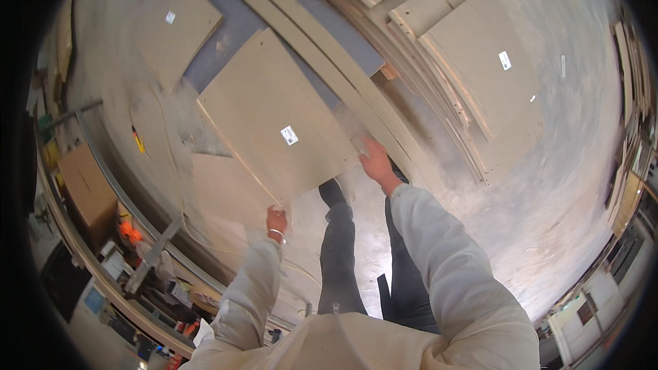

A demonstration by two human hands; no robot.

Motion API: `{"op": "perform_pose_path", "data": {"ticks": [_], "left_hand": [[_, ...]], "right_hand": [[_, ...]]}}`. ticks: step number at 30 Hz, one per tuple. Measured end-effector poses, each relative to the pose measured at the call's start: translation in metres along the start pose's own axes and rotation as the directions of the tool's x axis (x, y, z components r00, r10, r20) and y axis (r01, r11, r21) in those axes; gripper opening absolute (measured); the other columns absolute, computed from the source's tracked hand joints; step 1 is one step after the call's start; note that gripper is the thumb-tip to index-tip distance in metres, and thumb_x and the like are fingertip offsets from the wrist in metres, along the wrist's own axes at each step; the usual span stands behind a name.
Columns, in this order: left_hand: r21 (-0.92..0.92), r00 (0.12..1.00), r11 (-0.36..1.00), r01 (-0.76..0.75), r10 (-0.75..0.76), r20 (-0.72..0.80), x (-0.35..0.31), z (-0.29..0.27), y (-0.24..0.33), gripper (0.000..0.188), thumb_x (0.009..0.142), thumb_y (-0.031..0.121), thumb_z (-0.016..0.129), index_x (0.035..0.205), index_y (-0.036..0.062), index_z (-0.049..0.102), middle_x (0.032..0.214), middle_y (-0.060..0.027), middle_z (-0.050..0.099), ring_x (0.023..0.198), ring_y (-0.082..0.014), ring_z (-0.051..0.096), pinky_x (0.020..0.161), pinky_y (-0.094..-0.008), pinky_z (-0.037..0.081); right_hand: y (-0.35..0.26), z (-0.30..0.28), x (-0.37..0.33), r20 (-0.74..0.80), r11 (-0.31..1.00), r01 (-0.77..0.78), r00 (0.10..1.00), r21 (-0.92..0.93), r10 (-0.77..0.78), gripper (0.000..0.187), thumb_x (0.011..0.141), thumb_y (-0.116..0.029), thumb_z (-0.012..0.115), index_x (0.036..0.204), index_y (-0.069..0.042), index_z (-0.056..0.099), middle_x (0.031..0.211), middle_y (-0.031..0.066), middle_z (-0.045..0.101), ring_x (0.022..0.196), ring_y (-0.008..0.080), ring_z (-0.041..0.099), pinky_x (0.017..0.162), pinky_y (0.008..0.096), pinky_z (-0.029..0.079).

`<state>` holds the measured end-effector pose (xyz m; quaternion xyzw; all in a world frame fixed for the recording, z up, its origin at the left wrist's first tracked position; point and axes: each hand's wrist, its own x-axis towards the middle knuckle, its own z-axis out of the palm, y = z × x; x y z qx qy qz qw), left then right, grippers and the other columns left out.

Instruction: The person unpacks a large cardboard box and removes several flat wooden panels. They arrange the panels on a protective mat, then reassemble and tape the cardboard box shut using a handheld tape dispenser.

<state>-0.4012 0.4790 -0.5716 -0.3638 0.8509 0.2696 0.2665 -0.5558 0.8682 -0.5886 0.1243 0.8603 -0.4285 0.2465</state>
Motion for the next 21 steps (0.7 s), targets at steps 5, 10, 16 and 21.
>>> {"op": "perform_pose_path", "data": {"ticks": [5, 10, 16, 21], "left_hand": [[0.005, 0.928, 0.94, -0.34, 0.334, 0.165, -0.036, 0.045, 0.112, 0.021, 0.085, 0.019, 0.068, 0.097, 0.0035, 0.062, 0.093, -0.0184, 0.068, 0.083, -0.0348, 0.065, 0.078, -0.0431, 0.05], [0.099, 0.779, 0.899, -0.427, 0.31, 0.544, -0.03, 0.106, 0.282, 0.035, 0.096, 0.03, 0.052, 0.087, -0.0007, 0.066, 0.09, -0.0205, 0.067, 0.086, -0.0403, 0.062, 0.08, -0.0455, 0.049], [-0.042, 0.735, 0.755, -0.655, 0.649, 0.197, 0.046, 0.176, 0.495, 0.044, 0.09, 0.021, 0.063, 0.126, -0.0042, 0.056, 0.126, -0.0228, 0.058, 0.121, -0.0383, 0.052, 0.105, -0.0434, 0.039], [0.112, 0.55, 0.54, -0.834, 0.83, 0.09, 0.091, 0.17, 0.646, 0.077, 0.081, 0.038, 0.075, 0.136, -0.0052, 0.043, 0.137, -0.0255, 0.048, 0.129, -0.0396, 0.043, 0.108, -0.0447, 0.037]], "right_hand": [[0.14, -0.114, -0.047, -0.503, 0.872, -0.397, 0.713, 0.287, 0.49, 0.056, 0.082, -0.008, 0.062, 0.135, 0.002, 0.047, 0.13, 0.0228, 0.055, 0.123, 0.0351, 0.052, 0.106, 0.0411, 0.039], [0.272, -0.291, -0.045, -0.717, 0.695, -0.626, 0.296, 0.353, 0.631, 0.078, 0.084, -0.038, 0.07, 0.143, 0.001, 0.037, 0.132, 0.024, 0.051, 0.12, 0.0366, 0.049, 0.106, 0.0461, 0.035], [0.282, -0.387, 0.027, -0.199, 0.495, -0.297, 0.661, 0.816, 0.724, 0.09, 0.084, -0.051, 0.071, 0.146, 0.001, 0.03, 0.133, 0.0203, 0.052, 0.12, 0.0326, 0.051, 0.097, 0.0474, 0.043], [0.24, -0.35, 0.064, -0.417, 0.657, -0.342, 0.559, 0.672, 0.717, 0.07, 0.074, -0.028, 0.084, 0.123, 0.006, 0.048, 0.125, 0.025, 0.056, 0.116, 0.0315, 0.055, 0.097, 0.0379, 0.044]]}}
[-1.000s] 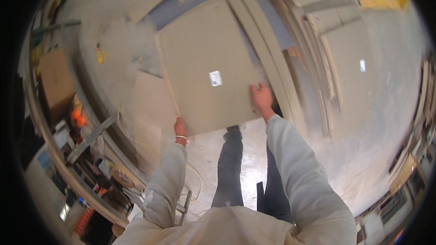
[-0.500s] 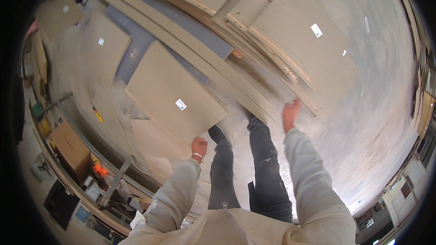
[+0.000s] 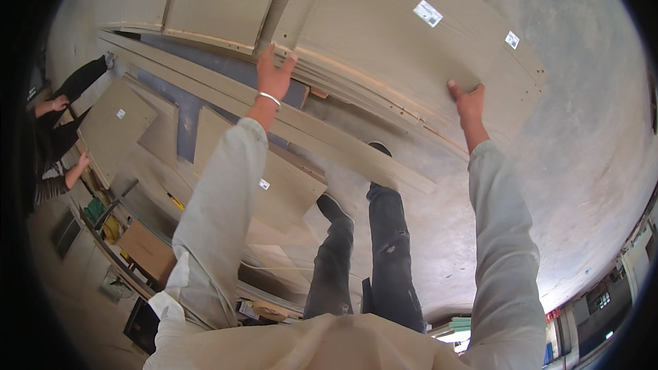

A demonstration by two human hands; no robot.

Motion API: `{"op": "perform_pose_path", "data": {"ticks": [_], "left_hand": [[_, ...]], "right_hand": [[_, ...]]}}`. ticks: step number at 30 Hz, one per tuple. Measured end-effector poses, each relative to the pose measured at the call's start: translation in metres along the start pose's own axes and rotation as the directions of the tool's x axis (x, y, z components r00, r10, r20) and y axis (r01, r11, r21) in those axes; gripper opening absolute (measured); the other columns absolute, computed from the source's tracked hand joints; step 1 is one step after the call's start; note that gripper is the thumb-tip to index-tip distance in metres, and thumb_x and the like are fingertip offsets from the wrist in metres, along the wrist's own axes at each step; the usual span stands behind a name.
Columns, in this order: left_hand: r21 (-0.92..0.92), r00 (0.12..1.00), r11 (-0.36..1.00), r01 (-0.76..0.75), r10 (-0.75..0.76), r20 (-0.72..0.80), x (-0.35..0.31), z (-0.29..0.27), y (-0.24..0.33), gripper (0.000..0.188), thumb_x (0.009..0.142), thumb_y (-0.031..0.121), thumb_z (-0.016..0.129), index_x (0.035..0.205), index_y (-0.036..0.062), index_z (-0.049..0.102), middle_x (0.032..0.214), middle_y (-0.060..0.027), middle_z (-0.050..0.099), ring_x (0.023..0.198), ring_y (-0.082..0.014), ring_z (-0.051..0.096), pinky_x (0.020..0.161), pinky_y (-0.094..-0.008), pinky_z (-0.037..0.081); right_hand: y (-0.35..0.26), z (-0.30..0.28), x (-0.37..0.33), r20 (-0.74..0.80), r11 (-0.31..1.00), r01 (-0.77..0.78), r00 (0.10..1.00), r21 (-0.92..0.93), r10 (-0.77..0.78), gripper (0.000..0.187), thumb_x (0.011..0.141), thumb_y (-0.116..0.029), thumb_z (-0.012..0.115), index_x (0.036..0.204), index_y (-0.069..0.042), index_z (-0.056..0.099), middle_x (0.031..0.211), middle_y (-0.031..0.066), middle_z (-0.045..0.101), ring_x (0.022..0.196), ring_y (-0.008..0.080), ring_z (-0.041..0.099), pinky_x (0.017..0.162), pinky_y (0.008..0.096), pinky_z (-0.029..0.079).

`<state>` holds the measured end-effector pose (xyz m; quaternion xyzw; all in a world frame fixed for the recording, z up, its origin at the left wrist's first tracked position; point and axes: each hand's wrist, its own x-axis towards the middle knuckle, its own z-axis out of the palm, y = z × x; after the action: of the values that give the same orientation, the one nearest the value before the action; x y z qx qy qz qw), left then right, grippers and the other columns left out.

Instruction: The person unpacks a large cardboard box and removes several flat wooden panels. They arrange the panels on a protective mat, then reassemble and tape the cardboard box shut using a handheld tape dispenser.

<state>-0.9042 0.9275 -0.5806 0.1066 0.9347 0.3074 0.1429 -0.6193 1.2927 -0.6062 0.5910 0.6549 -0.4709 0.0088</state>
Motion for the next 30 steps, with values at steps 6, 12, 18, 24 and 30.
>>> {"op": "perform_pose_path", "data": {"ticks": [6, 12, 18, 24, 30], "left_hand": [[0.255, 0.985, 0.966, 0.034, -0.075, 0.152, 0.071, -0.003, 0.046, 0.096, 0.072, 0.052, 0.079, 0.137, -0.0069, 0.041, 0.14, -0.0264, 0.045, 0.135, -0.0393, 0.037, 0.111, -0.0447, 0.035], [0.202, 0.888, 0.934, 0.295, -0.346, 0.302, 0.078, 0.012, 0.037, 0.108, 0.065, 0.058, 0.083, 0.136, -0.0115, 0.041, 0.139, -0.0256, 0.046, 0.133, -0.0374, 0.042, 0.111, -0.0428, 0.036], [0.139, 0.936, 0.965, 0.221, -0.25, 0.248, 0.033, 0.026, 0.019, 0.107, 0.063, 0.057, 0.084, 0.132, -0.0132, 0.044, 0.138, -0.0281, 0.044, 0.13, -0.0395, 0.042, 0.109, -0.0428, 0.037], [0.087, 0.9, 0.947, 0.309, -0.321, 0.296, -0.07, 0.027, -0.007, 0.085, 0.074, 0.053, 0.078, 0.127, -0.0075, 0.049, 0.126, -0.0264, 0.052, 0.122, -0.0373, 0.048, 0.103, -0.0431, 0.04], [-0.352, 0.849, 0.782, 0.514, -0.406, 0.339, -0.12, 0.032, -0.048, 0.067, 0.088, 0.05, 0.068, 0.128, -0.0021, 0.051, 0.121, -0.0168, 0.058, 0.115, -0.0245, 0.051, 0.099, -0.0363, 0.041]], "right_hand": [[-0.006, 0.049, -0.024, -0.005, 0.985, 0.101, 0.995, 0.14, -0.101, 0.062, 0.071, -0.019, 0.084, 0.117, 0.007, 0.054, 0.117, 0.0239, 0.058, 0.11, 0.0349, 0.057, 0.095, 0.0416, 0.046], [-0.009, 0.056, -0.034, -0.069, 0.994, 0.053, 0.997, 0.094, -0.046, 0.063, 0.078, -0.015, 0.078, 0.129, 0.005, 0.047, 0.129, 0.0236, 0.049, 0.117, 0.0354, 0.052, 0.1, 0.0422, 0.042], [-0.011, 0.039, -0.036, -0.026, 0.992, -0.073, 0.997, 0.102, 0.076, 0.062, 0.082, -0.013, 0.073, 0.134, 0.003, 0.044, 0.132, 0.0212, 0.047, 0.12, 0.0351, 0.049, 0.103, 0.0417, 0.04], [0.026, 0.007, -0.065, 0.024, 0.998, -0.045, 0.999, 0.054, 0.044, 0.059, 0.083, -0.01, 0.072, 0.133, 0.002, 0.044, 0.131, 0.0189, 0.049, 0.121, 0.0303, 0.049, 0.103, 0.0387, 0.04], [0.076, -0.007, -0.107, 0.148, 0.984, -0.146, 0.98, 0.102, 0.13, 0.059, 0.085, -0.012, 0.071, 0.134, 0.001, 0.042, 0.127, 0.0162, 0.055, 0.118, 0.0265, 0.052, 0.103, 0.0362, 0.04]]}}
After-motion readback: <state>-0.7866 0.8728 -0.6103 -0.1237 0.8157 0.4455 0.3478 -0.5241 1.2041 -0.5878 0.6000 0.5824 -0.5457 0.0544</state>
